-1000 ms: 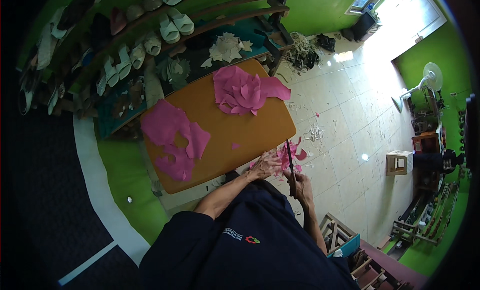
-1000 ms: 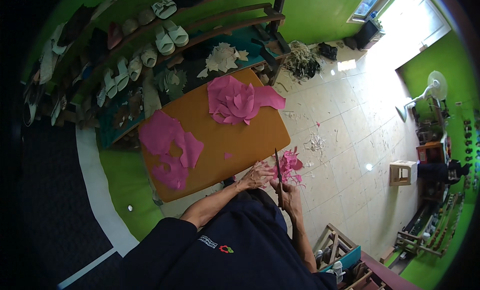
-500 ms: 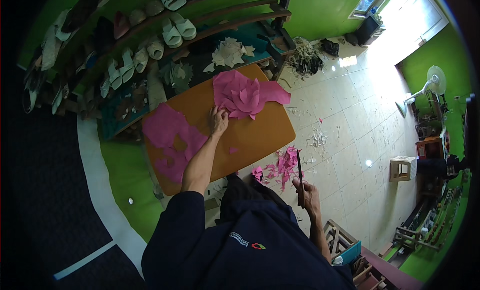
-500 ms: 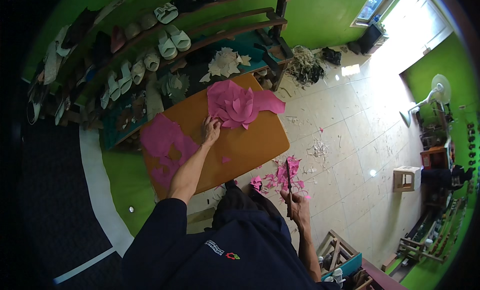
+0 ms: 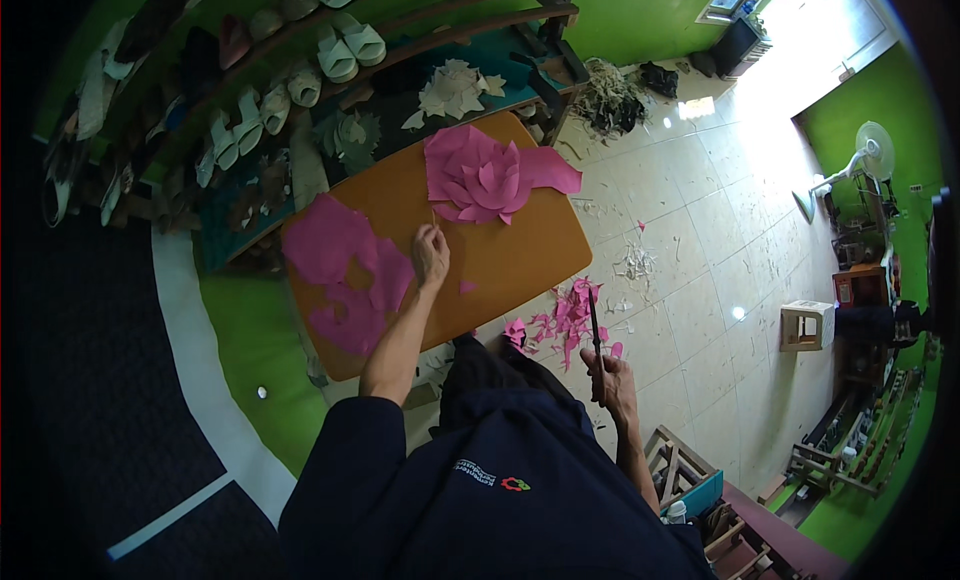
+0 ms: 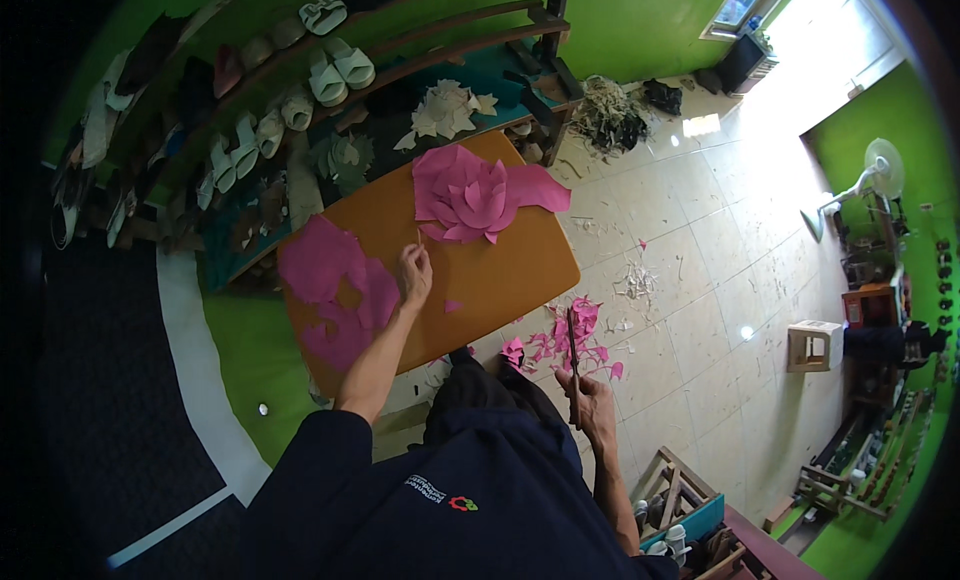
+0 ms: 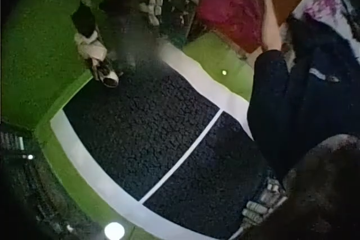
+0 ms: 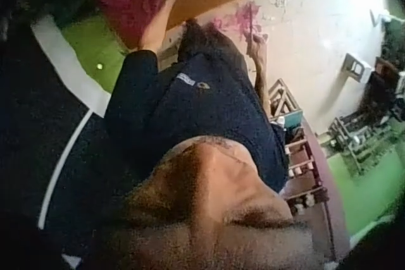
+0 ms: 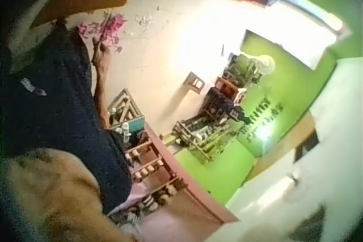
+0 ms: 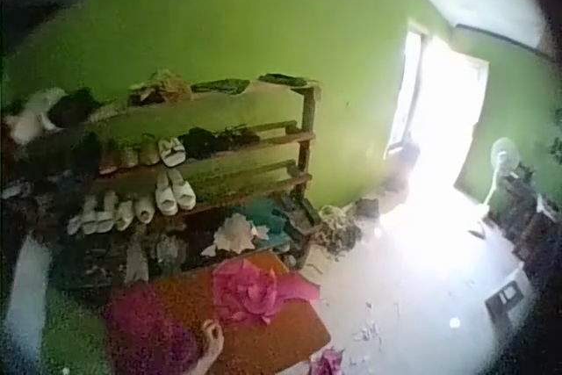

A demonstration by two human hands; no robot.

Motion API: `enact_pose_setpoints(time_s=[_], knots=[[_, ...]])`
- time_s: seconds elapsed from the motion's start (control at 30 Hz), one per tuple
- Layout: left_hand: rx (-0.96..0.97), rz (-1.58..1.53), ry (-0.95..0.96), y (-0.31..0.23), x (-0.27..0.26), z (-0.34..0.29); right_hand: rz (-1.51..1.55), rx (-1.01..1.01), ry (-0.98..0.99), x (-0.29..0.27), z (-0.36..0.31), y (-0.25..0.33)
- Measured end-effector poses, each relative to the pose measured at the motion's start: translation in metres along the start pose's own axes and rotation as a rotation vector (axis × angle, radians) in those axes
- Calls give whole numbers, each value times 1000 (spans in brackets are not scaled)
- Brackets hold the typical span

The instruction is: The recorder uses scissors to cut various shapes out of a pink material, likely leather or synthetic fabric, on a work table.

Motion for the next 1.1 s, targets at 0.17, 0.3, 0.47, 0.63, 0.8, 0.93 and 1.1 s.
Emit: enact_pose_setpoints(time_s=[0.17, 0.3, 0.47, 0.63, 0.8, 0.93, 1.1], knots=[[170, 66, 69, -3, -19, -97, -10, -34, 60, 11, -2, 16], [528, 44, 314, -53, -8, -184, -13, -58, 107, 19, -4, 24], [205, -457, 1025, -98, 15, -266, -61, -138, 145, 36, 3, 17], [292, -256, 145, -77, -50, -167, -67, -171, 174, 45, -6, 27], [91, 222, -360, 43, -142, -76, -42, -183, 194, 49, -13, 31], [203, 286, -228, 101, -155, -61, -54, -248, 220, 53, -19, 40], [-402, 235, 309, 170, -110, -53, -78, -287, 205, 55, -28, 51]])
Point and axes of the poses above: each hand's wrist, its own z-axis towards the middle knuckle, its own x-axis out of the palm, y = z × x, the point moved 10 cm from there along z, towards the middle knuckle, and after that the axes turned 14 degrees about -y, right-handed, at the moved point
